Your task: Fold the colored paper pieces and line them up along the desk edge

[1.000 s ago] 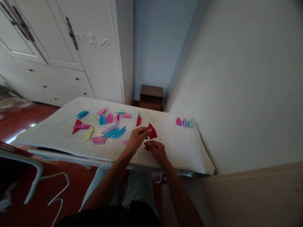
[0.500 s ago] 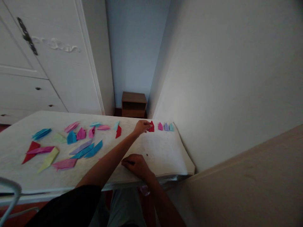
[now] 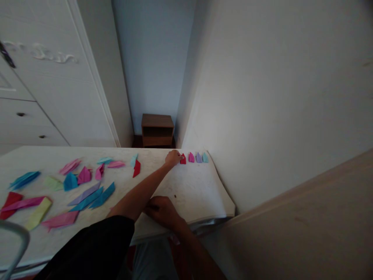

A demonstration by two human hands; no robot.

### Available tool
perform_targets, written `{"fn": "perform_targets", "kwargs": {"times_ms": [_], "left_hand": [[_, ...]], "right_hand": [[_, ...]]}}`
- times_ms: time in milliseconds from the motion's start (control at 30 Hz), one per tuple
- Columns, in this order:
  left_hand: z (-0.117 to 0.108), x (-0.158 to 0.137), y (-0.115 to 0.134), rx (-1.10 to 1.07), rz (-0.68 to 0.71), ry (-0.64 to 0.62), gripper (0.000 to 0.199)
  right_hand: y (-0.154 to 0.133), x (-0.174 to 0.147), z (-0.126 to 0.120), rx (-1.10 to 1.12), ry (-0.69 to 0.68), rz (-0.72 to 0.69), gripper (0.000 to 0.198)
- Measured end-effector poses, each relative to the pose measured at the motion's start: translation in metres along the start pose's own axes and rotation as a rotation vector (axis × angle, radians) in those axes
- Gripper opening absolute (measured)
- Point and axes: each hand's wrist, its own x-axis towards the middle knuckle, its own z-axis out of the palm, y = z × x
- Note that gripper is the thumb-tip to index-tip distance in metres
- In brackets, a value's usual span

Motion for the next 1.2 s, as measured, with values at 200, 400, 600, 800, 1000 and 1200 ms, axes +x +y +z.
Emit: {"fn": "perform_targets", "kwargs": {"times_ms": [200,400,600,800,1000,1200], "left_hand": [[-0.002,-0.017,0.007,0.196,0.224,0.098,0.034],[0.004,-0.033,0.001,0.335,0.533,0.002,0.023],[0.015,-0.022,-0.004,0.399,0.566,0.026,0.026],[0.021,-0.013,-0.005,0.392,0.58,0.043,0.024],[0.021,-0.014,-0.004,0.38,0.593,0.039,0.026],[0.022,-0.013,0.001,0.377,0.599,0.027,0.025]], "right_hand": [[-0.004,-0.001,-0.002,0.04,0.013,-0.028,0.012],[-0.005,0.0,-0.002,0.012,-0.014,-0.06,0.01],[-0.001,0.0,0.0,0.02,-0.002,-0.067,0.009],[-0.002,0.0,0.0,0.031,0.02,-0.048,0.006],[-0.002,0.002,-0.001,0.021,0.014,-0.047,0.007],[-0.001,0.002,-0.001,0.028,0.017,-0.036,0.009]]}}
